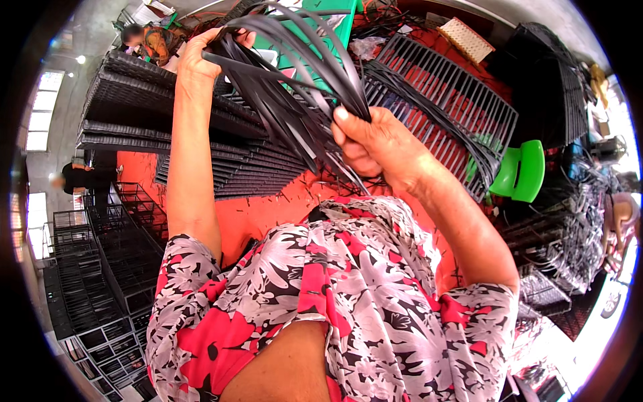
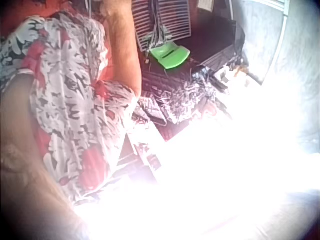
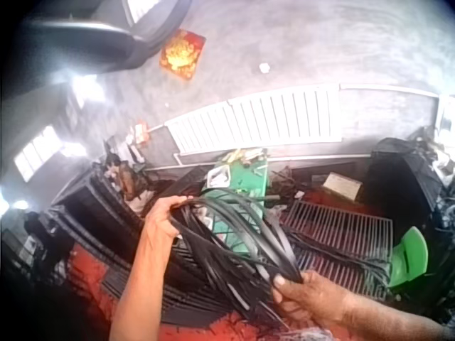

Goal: The person walks through a workshop and picks up a bundle of black plastic strips from a green table. They then hold the strips in both hands and repeatedly separate, align, and inspect them.

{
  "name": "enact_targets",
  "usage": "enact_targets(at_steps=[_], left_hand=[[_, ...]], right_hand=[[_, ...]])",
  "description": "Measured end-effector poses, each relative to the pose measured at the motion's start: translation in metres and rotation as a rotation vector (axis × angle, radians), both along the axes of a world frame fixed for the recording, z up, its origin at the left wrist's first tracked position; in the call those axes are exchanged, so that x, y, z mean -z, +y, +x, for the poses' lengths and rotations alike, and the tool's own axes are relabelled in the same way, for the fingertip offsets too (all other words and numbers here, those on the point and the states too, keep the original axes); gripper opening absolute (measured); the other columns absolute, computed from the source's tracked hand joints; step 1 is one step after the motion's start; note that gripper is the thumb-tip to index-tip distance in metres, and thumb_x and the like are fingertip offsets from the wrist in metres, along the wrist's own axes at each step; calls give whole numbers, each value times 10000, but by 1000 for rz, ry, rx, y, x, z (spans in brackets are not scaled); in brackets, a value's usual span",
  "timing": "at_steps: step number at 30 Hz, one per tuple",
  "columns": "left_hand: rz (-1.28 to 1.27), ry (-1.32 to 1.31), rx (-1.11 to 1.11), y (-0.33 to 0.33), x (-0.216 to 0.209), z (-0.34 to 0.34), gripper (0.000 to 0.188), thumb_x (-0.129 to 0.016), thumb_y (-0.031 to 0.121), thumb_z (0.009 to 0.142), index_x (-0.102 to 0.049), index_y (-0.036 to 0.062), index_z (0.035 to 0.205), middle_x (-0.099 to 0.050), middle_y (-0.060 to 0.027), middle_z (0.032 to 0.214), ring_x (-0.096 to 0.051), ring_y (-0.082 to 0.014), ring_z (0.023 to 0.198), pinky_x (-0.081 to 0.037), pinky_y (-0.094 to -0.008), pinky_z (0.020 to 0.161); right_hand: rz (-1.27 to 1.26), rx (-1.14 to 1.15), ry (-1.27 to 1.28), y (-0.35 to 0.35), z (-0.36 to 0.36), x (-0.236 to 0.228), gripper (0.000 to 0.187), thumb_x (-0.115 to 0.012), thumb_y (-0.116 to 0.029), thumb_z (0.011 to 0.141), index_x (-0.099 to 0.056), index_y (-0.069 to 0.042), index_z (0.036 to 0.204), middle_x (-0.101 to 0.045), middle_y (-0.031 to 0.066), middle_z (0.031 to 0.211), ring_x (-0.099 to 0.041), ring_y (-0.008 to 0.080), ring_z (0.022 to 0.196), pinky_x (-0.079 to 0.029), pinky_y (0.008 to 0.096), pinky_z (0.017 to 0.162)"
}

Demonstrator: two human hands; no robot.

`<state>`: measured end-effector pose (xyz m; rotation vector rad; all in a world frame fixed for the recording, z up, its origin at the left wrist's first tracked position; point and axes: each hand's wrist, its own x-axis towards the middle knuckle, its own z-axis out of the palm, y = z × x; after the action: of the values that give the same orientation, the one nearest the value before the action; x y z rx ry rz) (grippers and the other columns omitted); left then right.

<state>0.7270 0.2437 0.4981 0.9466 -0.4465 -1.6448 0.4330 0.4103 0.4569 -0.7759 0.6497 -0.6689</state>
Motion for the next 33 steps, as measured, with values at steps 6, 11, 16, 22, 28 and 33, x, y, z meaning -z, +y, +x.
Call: enact_targets(at_steps=[6,11,16,22,28,33], left_hand=[[-38,-166,-44,15,-4,-26,286,-437,92,851,-519,-138,1001,-583,-274,927,-570,-432,877,-467,-560,801],[-6,-107,37,31,3,-30,223,-511,-25,766,-498,-137,959,-567,-270,907,-587,-416,823,-488,-573,764],[57,-95,41,41,14,-26,110,-551,-78,721,-528,-102,827,-565,-205,832,-580,-336,776,-512,-532,736],[-59,-52,225,39,38,2,63,-509,-41,763,-528,-97,785,-569,-187,757,-572,-291,711,-520,-469,680],[46,-130,330,68,48,-17,163,-552,68,814,-552,-45,932,-595,-118,786,-583,-202,657,-512,-308,600],[-5,76,393,102,41,-59,282,-612,-40,720,-545,-14,992,-608,-107,833,-613,-184,653,-500,-274,497]], right_hand=[[74,270,-319,-18,25,4,273,-440,-273,931,-443,-90,729,-284,-60,579,-244,38,480,-171,180,389],[287,513,-601,-31,32,8,218,-420,-221,933,-436,-61,785,-377,0,646,-365,98,560,-304,206,454],[311,408,-351,41,33,14,244,-403,-278,940,-474,-58,863,-415,-7,642,-426,128,572,-388,268,538],[-59,177,2,74,29,26,311,-444,-327,921,-547,-37,872,-528,12,682,-540,125,629,-461,272,637],[67,196,-135,3,10,-13,273,-458,-286,918,-503,-30,838,-420,-9,574,-337,58,425,-276,191,348],[137,16,-243,-28,25,1,246,-481,-239,903,-519,-14,809,-439,28,553,-348,79,397,-246,199,330]])
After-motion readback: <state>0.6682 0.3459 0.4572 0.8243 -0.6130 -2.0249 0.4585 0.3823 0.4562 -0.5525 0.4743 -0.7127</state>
